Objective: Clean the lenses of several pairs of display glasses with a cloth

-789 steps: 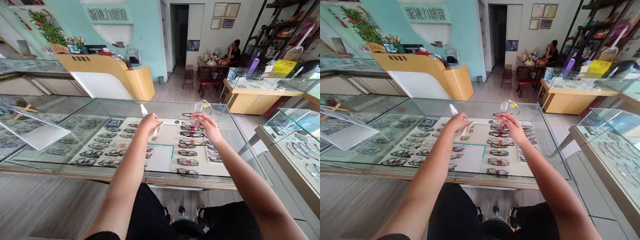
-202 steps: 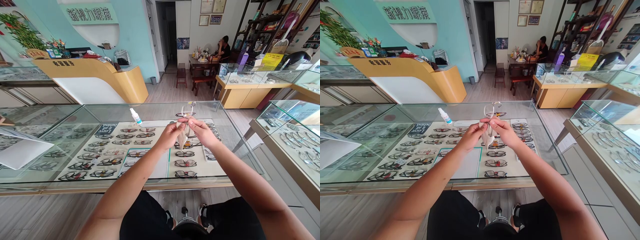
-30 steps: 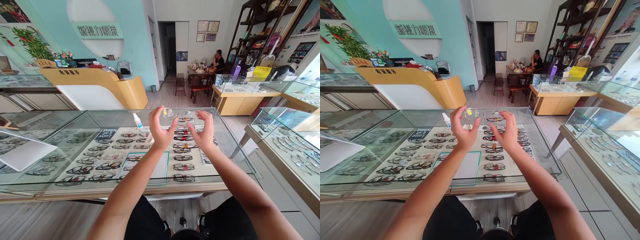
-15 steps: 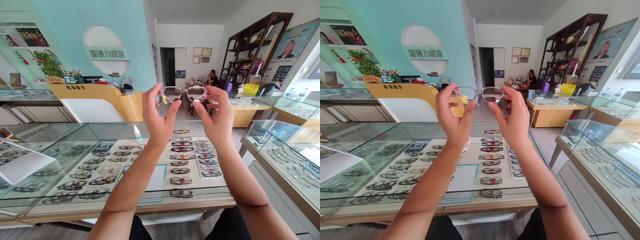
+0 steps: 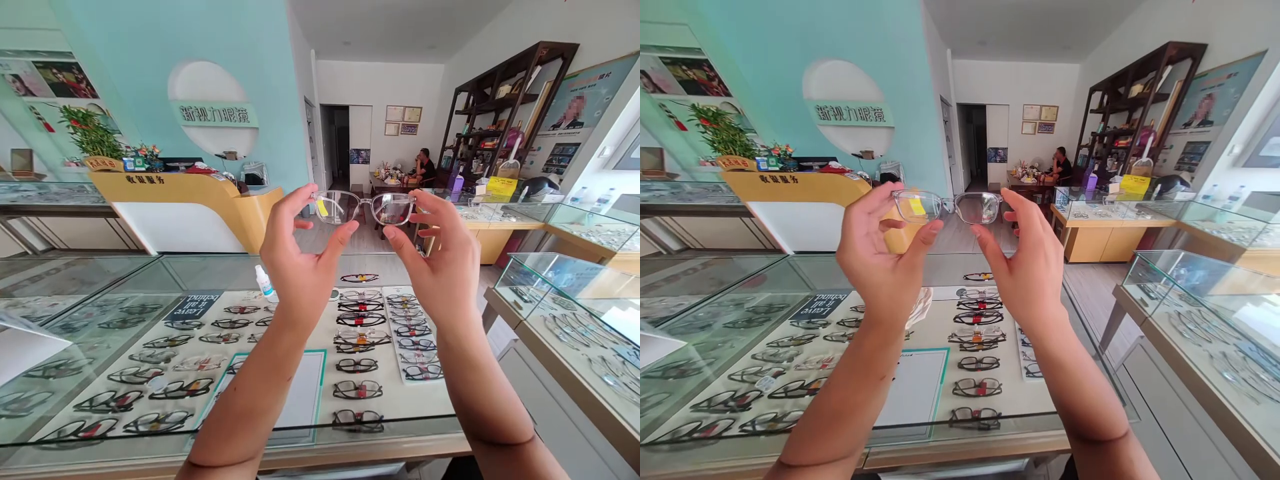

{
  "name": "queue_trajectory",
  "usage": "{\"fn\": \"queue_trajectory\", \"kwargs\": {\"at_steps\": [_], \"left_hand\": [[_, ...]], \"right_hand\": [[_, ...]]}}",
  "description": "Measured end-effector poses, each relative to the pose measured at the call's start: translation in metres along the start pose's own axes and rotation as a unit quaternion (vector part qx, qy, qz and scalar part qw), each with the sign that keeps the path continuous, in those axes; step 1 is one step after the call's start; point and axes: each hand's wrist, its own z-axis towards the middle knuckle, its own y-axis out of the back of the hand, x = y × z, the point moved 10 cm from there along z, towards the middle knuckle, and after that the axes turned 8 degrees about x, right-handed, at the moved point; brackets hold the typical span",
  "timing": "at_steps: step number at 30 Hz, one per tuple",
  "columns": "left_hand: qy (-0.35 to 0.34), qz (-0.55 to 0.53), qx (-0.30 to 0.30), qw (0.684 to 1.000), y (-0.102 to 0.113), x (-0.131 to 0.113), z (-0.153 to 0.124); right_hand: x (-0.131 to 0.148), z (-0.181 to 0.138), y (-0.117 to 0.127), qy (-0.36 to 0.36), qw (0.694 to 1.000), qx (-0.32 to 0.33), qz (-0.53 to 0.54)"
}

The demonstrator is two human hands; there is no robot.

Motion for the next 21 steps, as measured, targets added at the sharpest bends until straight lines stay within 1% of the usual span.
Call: {"fn": "queue_trajectory", "kwargs": {"at_steps": [3,7,14,18,21], "left_hand": [[0.009,0.002,0.017,1.0,-0.002,0.003,-0.001],[-0.002,-0.002,0.033,0.999,-0.005,0.003,0.0],[0.0,-0.008,0.086,0.996,-0.004,0.015,0.007],[0.006,-0.006,0.094,0.996,0.0,0.019,0.009],[-0.001,-0.006,0.093,0.996,-0.002,0.019,0.009]], "right_hand": [[-0.005,0.001,-0.002,-0.01,1.0,-0.002,-0.004],[-0.01,0.003,-0.005,-0.015,1.0,-0.002,-0.013],[-0.02,0.004,-0.017,-0.034,0.999,0.013,-0.013],[-0.023,0.003,-0.021,-0.035,0.999,0.016,0.004],[-0.024,0.004,-0.02,-0.03,0.999,0.013,0.005]]}}
